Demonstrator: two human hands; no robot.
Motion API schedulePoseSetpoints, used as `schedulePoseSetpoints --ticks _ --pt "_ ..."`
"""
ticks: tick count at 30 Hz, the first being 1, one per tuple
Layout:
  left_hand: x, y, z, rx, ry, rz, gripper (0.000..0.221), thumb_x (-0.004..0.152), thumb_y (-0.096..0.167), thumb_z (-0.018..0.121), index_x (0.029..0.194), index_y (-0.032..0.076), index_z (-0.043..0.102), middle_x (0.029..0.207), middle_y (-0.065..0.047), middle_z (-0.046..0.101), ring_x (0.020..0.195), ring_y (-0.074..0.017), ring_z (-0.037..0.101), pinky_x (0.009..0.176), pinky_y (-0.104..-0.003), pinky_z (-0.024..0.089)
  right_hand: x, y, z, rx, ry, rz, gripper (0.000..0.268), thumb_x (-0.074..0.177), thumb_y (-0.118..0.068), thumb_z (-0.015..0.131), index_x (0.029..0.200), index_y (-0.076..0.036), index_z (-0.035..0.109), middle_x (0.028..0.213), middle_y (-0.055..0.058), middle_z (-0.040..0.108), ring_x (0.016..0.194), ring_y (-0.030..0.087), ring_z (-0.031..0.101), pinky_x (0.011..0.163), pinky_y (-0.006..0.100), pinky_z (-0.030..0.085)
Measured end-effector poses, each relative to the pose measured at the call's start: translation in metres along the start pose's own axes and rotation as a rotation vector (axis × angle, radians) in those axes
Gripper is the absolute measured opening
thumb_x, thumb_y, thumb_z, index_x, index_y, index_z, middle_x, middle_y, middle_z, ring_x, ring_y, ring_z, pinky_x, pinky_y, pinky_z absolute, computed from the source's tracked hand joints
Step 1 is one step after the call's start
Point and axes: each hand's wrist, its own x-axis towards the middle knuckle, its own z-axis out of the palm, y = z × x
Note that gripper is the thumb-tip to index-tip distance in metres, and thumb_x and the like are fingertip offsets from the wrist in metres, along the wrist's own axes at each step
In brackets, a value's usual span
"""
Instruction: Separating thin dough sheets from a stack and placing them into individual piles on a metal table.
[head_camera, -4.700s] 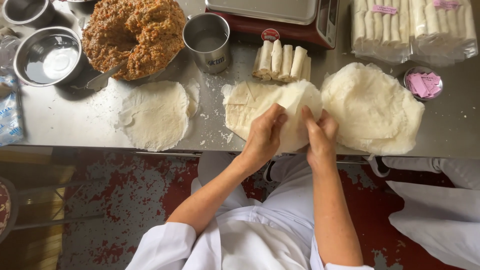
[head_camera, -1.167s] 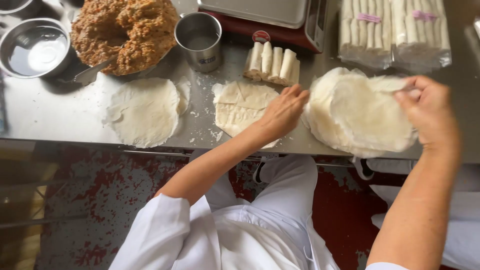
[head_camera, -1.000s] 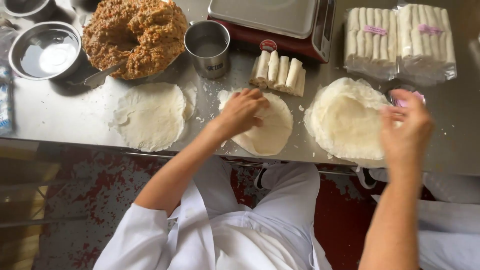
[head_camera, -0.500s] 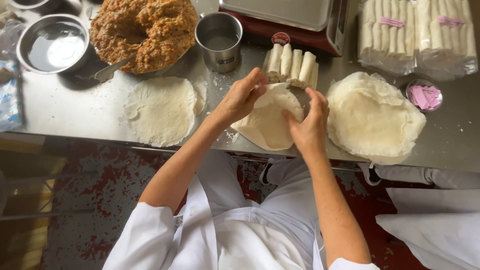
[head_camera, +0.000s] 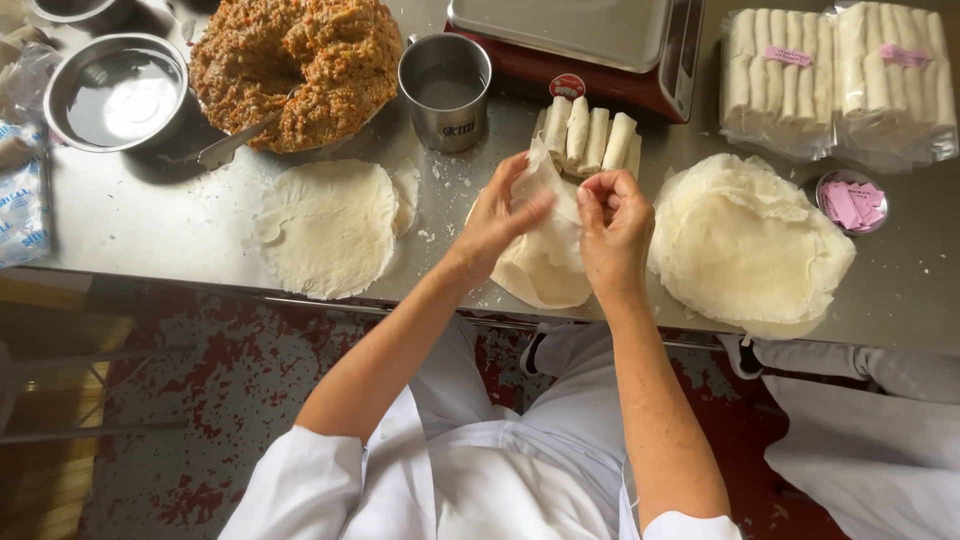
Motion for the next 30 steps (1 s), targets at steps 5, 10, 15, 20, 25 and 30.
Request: schedulePoseSetpoints --ticks 5,10,15,20,25,30 --pt "0.003 -0.015 -0.003 0.111 0.200 0.201 0.016 0.097 0.010 0.068 0.106 -0.003 0.067 0.080 -0.002 0.068 0.076 -0.0078 0.065 0.069 -0.019 0.053 -0.010 -0.017 -0.004 0.271 0.055 0.117 0.025 0.109 -0.033 0.056 0.114 -0.010 0.063 0.088 -0.003 0.058 0.081 0.002 0.052 0.075 0.019 0.049" --pt "-0.002 0.003 0.003 0.341 0.232 0.306 0.006 0.099 0.006 0.063 0.100 0.003 0.068 0.075 -0.004 0.065 0.071 -0.0111 0.062 0.065 -0.024 0.052 -0.016 -0.007 0.003 0.259 0.137 0.097 0.015 0.099 -0.016 0.074 0.106 -0.005 0.066 0.082 0.001 0.063 0.071 0.004 0.056 0.069 0.020 0.051" --pt "-0.004 0.020 0.004 0.630 0.355 0.467 0.007 0.100 0.008 0.062 0.096 0.012 0.067 0.064 -0.002 0.064 0.061 -0.0163 0.064 0.060 -0.030 0.055 -0.016 -0.002 -0.004 0.152 0.269 -0.017 0.005 0.105 -0.005 0.063 0.100 -0.004 0.062 0.078 0.004 0.057 0.070 0.006 0.055 0.066 0.022 0.050" --pt "-0.007 0.017 0.019 0.683 0.357 0.486 0.005 0.104 0.016 0.056 0.108 0.018 0.058 0.079 -0.011 0.070 0.073 -0.0350 0.072 0.065 -0.043 0.056 -0.015 0.009 0.000 0.030 0.274 -0.094 0.010 0.110 -0.013 0.048 0.106 -0.006 0.053 0.080 0.005 0.051 0.076 0.009 0.050 0.070 0.028 0.049" --pt "-0.010 -0.007 0.012 0.808 0.343 0.485 0.002 0.105 0.022 0.053 0.105 0.023 0.055 0.072 -0.009 0.063 0.068 -0.0358 0.067 0.063 -0.042 0.054 -0.020 -0.016 0.014 0.046 0.362 -0.155 0.004 0.110 -0.008 0.047 0.109 -0.005 0.049 0.084 0.003 0.045 0.078 0.009 0.048 0.073 0.024 0.046" --pt "-0.028 0.034 0.002 0.687 0.399 0.486 0.014 0.104 0.034 0.055 0.101 0.020 0.056 0.064 -0.010 0.055 0.057 -0.0324 0.057 0.056 -0.040 0.048 -0.016 -0.006 0.029 -0.092 0.341 -0.305 0.006 0.110 -0.006 0.050 0.109 0.000 0.052 0.090 0.010 0.043 0.083 0.016 0.049 0.075 0.029 0.051"
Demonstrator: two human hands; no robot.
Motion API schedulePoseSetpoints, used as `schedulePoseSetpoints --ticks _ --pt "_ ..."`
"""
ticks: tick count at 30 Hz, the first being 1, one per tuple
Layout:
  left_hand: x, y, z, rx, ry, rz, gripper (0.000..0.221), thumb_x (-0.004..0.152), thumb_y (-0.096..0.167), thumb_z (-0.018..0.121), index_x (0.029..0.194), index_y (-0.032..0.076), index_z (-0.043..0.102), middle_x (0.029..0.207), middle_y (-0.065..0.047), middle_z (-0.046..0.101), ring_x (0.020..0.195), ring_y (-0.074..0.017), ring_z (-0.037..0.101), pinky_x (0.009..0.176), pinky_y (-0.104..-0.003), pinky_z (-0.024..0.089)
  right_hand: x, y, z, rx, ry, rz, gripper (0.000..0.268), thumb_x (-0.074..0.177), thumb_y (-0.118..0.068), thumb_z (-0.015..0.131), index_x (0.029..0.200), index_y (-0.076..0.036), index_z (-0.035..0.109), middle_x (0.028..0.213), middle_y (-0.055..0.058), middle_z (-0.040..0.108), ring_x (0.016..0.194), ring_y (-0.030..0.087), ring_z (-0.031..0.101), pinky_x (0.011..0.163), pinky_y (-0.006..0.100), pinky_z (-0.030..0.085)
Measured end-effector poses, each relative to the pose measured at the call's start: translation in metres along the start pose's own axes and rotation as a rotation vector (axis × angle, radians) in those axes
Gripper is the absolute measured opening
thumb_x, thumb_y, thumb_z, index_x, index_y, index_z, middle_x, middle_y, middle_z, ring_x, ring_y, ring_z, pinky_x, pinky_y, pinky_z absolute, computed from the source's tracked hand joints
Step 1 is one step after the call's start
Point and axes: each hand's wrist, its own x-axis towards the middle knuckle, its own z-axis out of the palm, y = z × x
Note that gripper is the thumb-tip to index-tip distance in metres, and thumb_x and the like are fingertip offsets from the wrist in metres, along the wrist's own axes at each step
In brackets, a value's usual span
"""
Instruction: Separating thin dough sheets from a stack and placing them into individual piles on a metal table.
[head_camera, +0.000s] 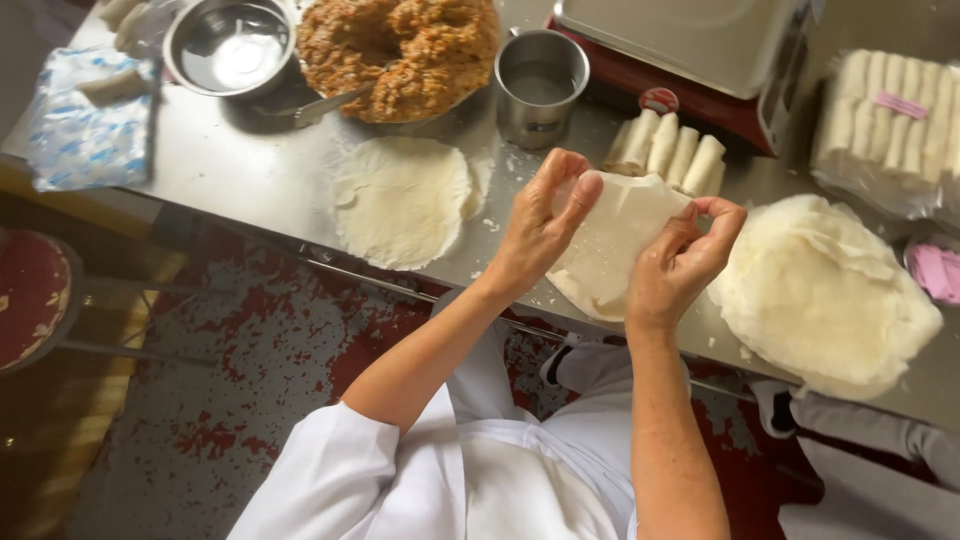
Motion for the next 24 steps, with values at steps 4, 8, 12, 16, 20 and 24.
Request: schedulePoseSetpoints --ticks 4,8,12,16,20,24 --pt "-0.012 -0.020 -0.019 -0.331 -0.008 -0.120 0.019 0.098 0.030 0.069 0.104 0.013 0.061 0.074 -0.002 0.063 0.069 -0.0145 0.061 0.066 -0.031 0.052 -0.009 -0.031 0.020 0.058 -0.068 0.015 0.011 0.112 -0.011 0.053 0.109 0.000 0.052 0.095 0.009 0.047 0.090 0.015 0.050 0.076 0.030 0.051" --pt "-0.004 -0.007 -0.044 -0.123 0.075 -0.130 0.011 0.102 0.020 0.063 0.097 0.011 0.061 0.069 -0.005 0.060 0.062 -0.0196 0.061 0.067 -0.034 0.054 -0.011 -0.050 0.033 0.299 -0.169 0.393 0.012 0.110 -0.015 0.059 0.112 -0.015 0.047 0.069 -0.001 0.054 0.051 0.005 0.049 0.047 0.014 0.037" --pt "0.010 -0.012 -0.058 -0.098 0.117 -0.137 0.010 0.104 0.024 0.060 0.100 0.014 0.060 0.071 -0.009 0.060 0.068 -0.0186 0.060 0.068 -0.040 0.053 -0.008 -0.076 0.019 0.719 -0.362 0.774 0.038 0.089 -0.015 0.081 0.115 -0.016 0.054 0.094 -0.003 0.066 0.077 0.004 0.065 0.064 0.018 0.054" --pt "0.009 -0.014 -0.057 -0.013 0.118 -0.162 0.012 0.104 0.026 0.058 0.097 0.018 0.060 0.066 -0.008 0.062 0.062 -0.0192 0.059 0.063 -0.038 0.051 -0.024 -0.041 0.017 0.642 -0.293 0.829 0.031 0.086 0.000 0.083 0.095 -0.013 0.056 0.080 -0.003 0.058 0.060 0.008 0.064 0.044 0.020 0.049" --pt "0.005 -0.023 -0.044 -0.035 0.169 -0.174 0.013 0.105 0.023 0.058 0.094 0.017 0.058 0.071 -0.004 0.065 0.061 -0.0141 0.056 0.060 -0.033 0.053 -0.025 -0.033 0.017 0.417 -0.161 0.696 0.019 0.098 -0.017 0.077 0.102 -0.013 0.058 0.072 0.003 0.063 0.047 0.005 0.050 0.031 0.020 0.041" --pt "0.015 -0.029 -0.048 -0.016 0.191 -0.150 0.012 0.105 0.019 0.058 0.093 0.016 0.058 0.070 -0.006 0.064 0.059 -0.0152 0.056 0.055 -0.034 0.050 -0.023 -0.021 0.003 0.373 -0.254 0.560 0.012 0.103 -0.016 0.070 0.105 -0.009 0.060 0.065 0.010 0.064 0.036 0.006 0.043 0.029 0.019 0.032"
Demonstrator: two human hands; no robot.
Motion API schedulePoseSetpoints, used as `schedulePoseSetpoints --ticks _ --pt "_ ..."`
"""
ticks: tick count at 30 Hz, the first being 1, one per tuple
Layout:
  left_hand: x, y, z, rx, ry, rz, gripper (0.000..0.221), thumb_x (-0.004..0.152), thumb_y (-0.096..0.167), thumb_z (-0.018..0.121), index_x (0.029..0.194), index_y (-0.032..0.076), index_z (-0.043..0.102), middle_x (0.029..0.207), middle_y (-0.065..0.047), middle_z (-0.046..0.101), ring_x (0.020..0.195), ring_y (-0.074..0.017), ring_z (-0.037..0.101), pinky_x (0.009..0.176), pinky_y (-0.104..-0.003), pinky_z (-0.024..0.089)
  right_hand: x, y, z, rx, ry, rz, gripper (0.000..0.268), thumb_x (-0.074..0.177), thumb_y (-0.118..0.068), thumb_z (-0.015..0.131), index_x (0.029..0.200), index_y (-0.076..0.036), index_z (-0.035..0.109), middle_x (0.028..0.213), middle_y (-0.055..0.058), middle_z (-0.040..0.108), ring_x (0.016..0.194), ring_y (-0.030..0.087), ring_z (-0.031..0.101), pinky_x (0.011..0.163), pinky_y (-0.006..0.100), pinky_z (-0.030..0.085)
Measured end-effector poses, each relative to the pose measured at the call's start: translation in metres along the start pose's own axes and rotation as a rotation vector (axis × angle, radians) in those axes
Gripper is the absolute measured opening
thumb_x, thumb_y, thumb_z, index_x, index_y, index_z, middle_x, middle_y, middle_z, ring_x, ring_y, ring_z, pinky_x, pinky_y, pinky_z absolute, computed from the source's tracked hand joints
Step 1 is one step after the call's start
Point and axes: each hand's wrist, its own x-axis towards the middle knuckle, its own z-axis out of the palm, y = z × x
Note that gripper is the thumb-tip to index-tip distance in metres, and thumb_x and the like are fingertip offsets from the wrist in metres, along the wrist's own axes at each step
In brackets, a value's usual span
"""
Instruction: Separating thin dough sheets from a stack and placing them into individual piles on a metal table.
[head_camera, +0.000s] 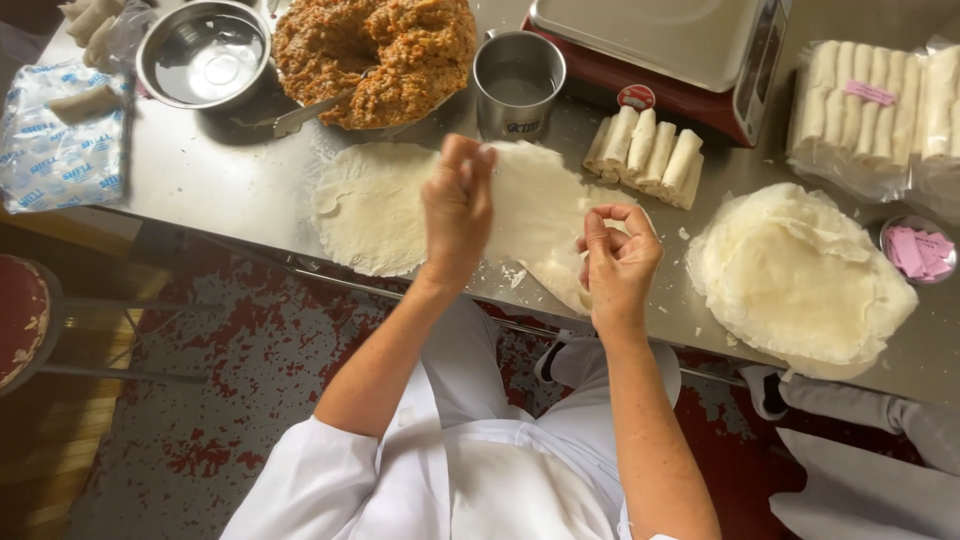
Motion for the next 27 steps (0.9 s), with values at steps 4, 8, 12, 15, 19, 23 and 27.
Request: schedulePoseSetpoints --ticks 4,8,12,15,19,23,27 --pt "0.029 -0.016 -0.035 0.093 -0.025 0.090 0.011 0.105 0.013 0.058 0.094 0.013 0.058 0.071 -0.003 0.059 0.057 -0.0139 0.054 0.052 -0.030 0.046 -0.012 -0.011 -0.035 -0.464 -0.138 -0.242 0.037 0.094 -0.020 0.077 0.119 0.002 0.063 0.095 0.019 0.070 0.077 0.025 0.064 0.062 0.033 0.051" --pt "0.055 -0.013 -0.083 0.113 -0.165 -0.130 0.013 0.108 0.019 0.053 0.097 0.015 0.056 0.096 -0.003 0.059 0.072 -0.0131 0.055 0.054 -0.024 0.054 -0.032 0.025 -0.061 -1.050 -0.504 -0.428 0.059 0.080 -0.037 0.079 0.127 -0.004 0.064 0.152 0.021 0.050 0.143 0.032 0.041 0.124 0.045 0.029" --pt "0.051 -0.090 -0.128 0.434 -0.131 -0.147 0.013 0.110 0.017 0.055 0.110 0.006 0.061 0.104 -0.016 0.068 0.097 -0.0389 0.071 0.071 -0.050 0.057 -0.046 0.052 -0.059 -0.837 -0.254 -0.654 0.014 0.090 -0.017 0.080 0.095 -0.005 0.075 0.124 0.013 0.074 0.125 0.036 0.064 0.112 0.051 0.042" --pt "0.033 -0.073 -0.114 1.212 0.007 -0.026 0.029 0.096 0.013 0.073 0.117 0.006 0.054 0.106 -0.015 0.060 0.093 -0.0408 0.064 0.068 -0.055 0.059 -0.045 0.056 -0.055 -0.897 -0.214 -0.718 0.003 0.095 -0.011 0.074 0.093 -0.008 0.074 0.114 0.011 0.077 0.117 0.032 0.069 0.110 0.048 0.047" --pt "-0.003 -0.030 -0.054 1.181 0.045 0.636 0.019 0.089 -0.003 0.068 0.104 0.009 0.071 0.111 -0.012 0.062 0.106 -0.0295 0.059 0.088 -0.037 0.048 -0.052 0.060 -0.052 -1.021 -0.288 -0.753 0.002 0.094 -0.014 0.073 0.096 -0.013 0.073 0.116 0.009 0.077 0.119 0.029 0.069 0.109 0.048 0.048" --pt "-0.023 -0.035 0.025 0.614 -0.658 0.474 0.009 0.092 0.015 0.065 0.096 0.009 0.071 0.098 -0.012 0.064 0.100 -0.0332 0.062 0.078 -0.041 0.052 -0.063 0.044 -0.044 -1.104 -0.367 -0.813 0.014 0.097 -0.015 0.065 0.111 -0.018 0.068 0.128 0.015 0.069 0.125 0.040 0.063 0.106 0.058 0.046" --pt "-0.009 -0.041 0.074 0.748 -0.670 0.397 0.021 0.091 0.026 0.071 0.108 0.013 0.068 0.116 -0.011 0.062 0.110 -0.0305 0.057 0.085 -0.041 0.050 -0.064 0.051 -0.050 -1.090 -0.387 -0.879 0.029 0.100 -0.009 0.053 0.123 -0.019 0.065 0.137 0.015 0.064 0.129 0.042 0.059 0.107 0.058 0.044"
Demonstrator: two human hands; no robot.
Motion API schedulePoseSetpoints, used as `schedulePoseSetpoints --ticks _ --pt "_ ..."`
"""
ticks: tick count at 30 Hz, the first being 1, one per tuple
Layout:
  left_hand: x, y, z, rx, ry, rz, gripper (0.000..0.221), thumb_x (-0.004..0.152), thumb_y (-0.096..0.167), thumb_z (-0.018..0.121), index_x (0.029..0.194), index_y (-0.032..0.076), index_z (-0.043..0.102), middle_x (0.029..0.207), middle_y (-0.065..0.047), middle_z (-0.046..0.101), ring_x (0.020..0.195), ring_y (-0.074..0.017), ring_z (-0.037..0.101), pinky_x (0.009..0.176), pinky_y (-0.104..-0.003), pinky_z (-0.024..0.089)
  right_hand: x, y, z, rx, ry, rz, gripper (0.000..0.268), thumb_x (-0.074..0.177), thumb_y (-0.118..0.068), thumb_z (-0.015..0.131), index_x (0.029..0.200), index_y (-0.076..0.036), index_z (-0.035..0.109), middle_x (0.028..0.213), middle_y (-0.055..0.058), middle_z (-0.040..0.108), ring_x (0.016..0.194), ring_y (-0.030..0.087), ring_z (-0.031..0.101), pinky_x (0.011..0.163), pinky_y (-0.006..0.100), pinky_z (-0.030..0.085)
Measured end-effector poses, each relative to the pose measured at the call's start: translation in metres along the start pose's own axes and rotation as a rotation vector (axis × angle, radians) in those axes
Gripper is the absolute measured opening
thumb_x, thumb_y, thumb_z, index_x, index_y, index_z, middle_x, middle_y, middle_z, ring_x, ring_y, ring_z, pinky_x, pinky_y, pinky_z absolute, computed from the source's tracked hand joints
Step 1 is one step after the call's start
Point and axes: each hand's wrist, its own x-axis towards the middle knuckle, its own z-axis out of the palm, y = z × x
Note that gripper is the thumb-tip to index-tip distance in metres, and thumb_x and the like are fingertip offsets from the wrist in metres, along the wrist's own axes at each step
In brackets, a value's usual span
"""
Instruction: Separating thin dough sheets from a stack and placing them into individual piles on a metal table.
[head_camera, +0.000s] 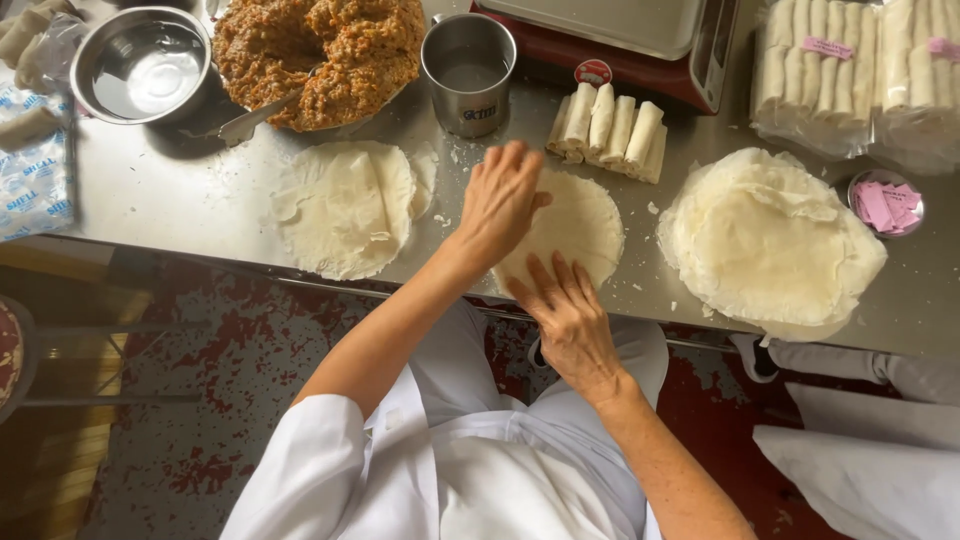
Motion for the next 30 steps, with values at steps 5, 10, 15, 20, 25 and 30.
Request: schedulePoseSetpoints --ticks 5,10,15,20,25,30 --pt "0.026 -0.028 0.022 -0.304 -0.153 -0.326 0.063 0.070 0.038 0.092 0.119 0.008 0.065 0.098 -0.022 0.069 0.094 -0.0450 0.071 0.078 -0.055 0.057 -0.004 -0.001 -0.003 -0.103 -0.056 -0.083 0.058 0.094 -0.007 0.051 0.145 -0.034 0.055 0.149 0.017 0.054 0.133 0.049 0.053 0.109 0.067 0.038" --pt "0.021 -0.021 -0.023 -0.803 -0.113 -0.234 0.023 0.085 0.035 0.080 0.092 0.015 0.070 0.073 -0.005 0.065 0.069 -0.0223 0.062 0.067 -0.037 0.048 0.005 0.004 -0.017 0.253 -0.043 0.059 0.033 0.095 -0.036 0.063 0.127 -0.031 0.072 0.144 0.015 0.060 0.136 0.050 0.049 0.109 0.067 0.037" --pt "0.016 0.006 -0.082 -0.990 0.004 -0.105 0.011 0.092 0.024 0.077 0.086 0.016 0.073 0.065 0.003 0.069 0.056 -0.0054 0.061 0.062 -0.018 0.049 0.049 0.013 -0.073 0.931 0.112 0.727 0.008 0.097 -0.008 0.071 0.094 -0.011 0.077 0.091 0.011 0.080 0.093 0.021 0.077 0.084 0.032 0.060" --pt "-0.010 0.063 -0.124 -0.581 0.346 0.466 0.027 0.090 -0.011 0.067 0.091 0.013 0.078 0.091 -0.006 0.078 0.086 -0.0260 0.075 0.083 -0.034 0.055 0.057 0.048 -0.074 1.728 0.222 0.865 0.049 0.106 -0.048 0.043 0.121 -0.008 0.065 0.124 0.026 0.070 0.110 0.038 0.073 0.086 0.056 0.065" --pt "-0.059 0.036 -0.072 -0.491 0.071 0.532 0.029 0.088 -0.009 0.067 0.105 0.012 0.078 0.110 -0.008 0.078 0.110 -0.0276 0.070 0.104 -0.048 0.047 0.003 0.085 -0.016 1.587 0.357 1.049 0.019 0.100 -0.008 0.060 0.115 0.001 0.066 0.099 0.023 0.075 0.088 0.036 0.077 0.075 0.051 0.068" --pt "-0.084 0.019 -0.034 -0.608 -0.108 0.363 0.026 0.088 -0.001 0.071 0.104 0.018 0.077 0.112 -0.003 0.077 0.118 -0.0238 0.068 0.116 -0.054 0.037 0.000 0.071 -0.017 1.549 0.338 1.149 0.018 0.099 -0.007 0.064 0.113 0.004 0.067 0.090 0.020 0.076 0.079 0.032 0.078 0.067 0.046 0.068"
